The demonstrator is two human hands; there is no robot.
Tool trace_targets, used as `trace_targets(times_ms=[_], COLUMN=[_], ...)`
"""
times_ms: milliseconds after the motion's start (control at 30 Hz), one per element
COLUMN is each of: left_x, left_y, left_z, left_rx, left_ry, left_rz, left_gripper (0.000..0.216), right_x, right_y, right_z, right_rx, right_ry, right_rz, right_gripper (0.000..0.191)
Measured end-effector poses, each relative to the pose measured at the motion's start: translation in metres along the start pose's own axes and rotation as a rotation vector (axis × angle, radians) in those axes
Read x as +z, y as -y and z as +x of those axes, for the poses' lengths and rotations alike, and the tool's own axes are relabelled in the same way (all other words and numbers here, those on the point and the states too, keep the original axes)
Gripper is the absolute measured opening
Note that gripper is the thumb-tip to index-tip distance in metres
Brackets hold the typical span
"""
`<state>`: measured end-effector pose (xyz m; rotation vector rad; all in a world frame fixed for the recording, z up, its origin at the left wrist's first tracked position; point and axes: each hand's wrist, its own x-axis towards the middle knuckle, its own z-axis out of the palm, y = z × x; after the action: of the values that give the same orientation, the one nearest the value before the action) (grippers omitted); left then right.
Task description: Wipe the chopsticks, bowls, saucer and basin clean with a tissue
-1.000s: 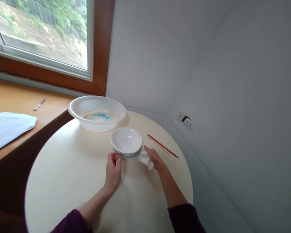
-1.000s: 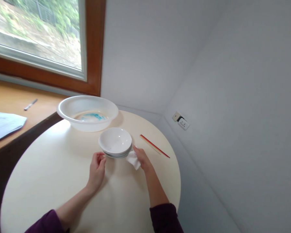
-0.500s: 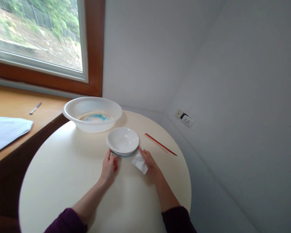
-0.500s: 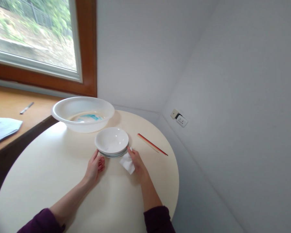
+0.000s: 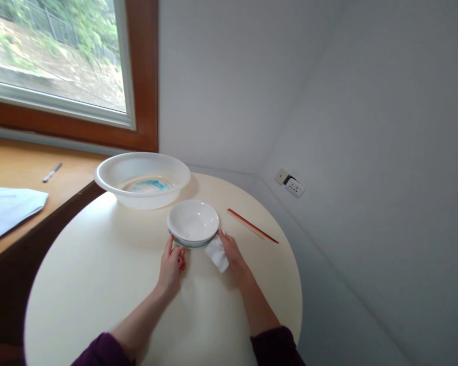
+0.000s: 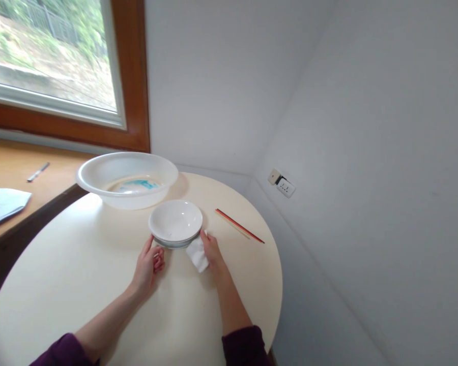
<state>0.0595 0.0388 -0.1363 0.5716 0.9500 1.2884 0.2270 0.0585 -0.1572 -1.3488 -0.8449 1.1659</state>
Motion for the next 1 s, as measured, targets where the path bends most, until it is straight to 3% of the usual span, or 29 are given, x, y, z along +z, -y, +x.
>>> trace_targets(times_ms=[400, 533, 700, 1000], left_x=[0.000, 0.001, 0.001, -0.002], left_y=[0.002, 0.001, 0.000, 0.000], left_z=[-0.004, -0.005, -0.004, 0.000], left_rx=[-0.030, -0.012, 0.007, -0.020], left_ry=[0.089, 0.051, 0.011, -0.003], left_rz=[0.008, 0.006, 0.007, -0.022], left_gripper=[0.083, 0.091, 0.089, 0.090], right_x=[-0.003, -0.003, -0.009, -0.009], right_y=[-0.002, -0.006, -0.011, 0.001], right_z=[-0.006, 0.001, 0.016, 0.051], right_rx=[0.009, -0.007, 0.050, 0.238], right_ry=[0.085, -0.039, -0.128, 0.035], right_rz=[-0.034, -0.075, -0.173, -0.388], right_gripper=[0.052, 0.049, 0.030, 0.014])
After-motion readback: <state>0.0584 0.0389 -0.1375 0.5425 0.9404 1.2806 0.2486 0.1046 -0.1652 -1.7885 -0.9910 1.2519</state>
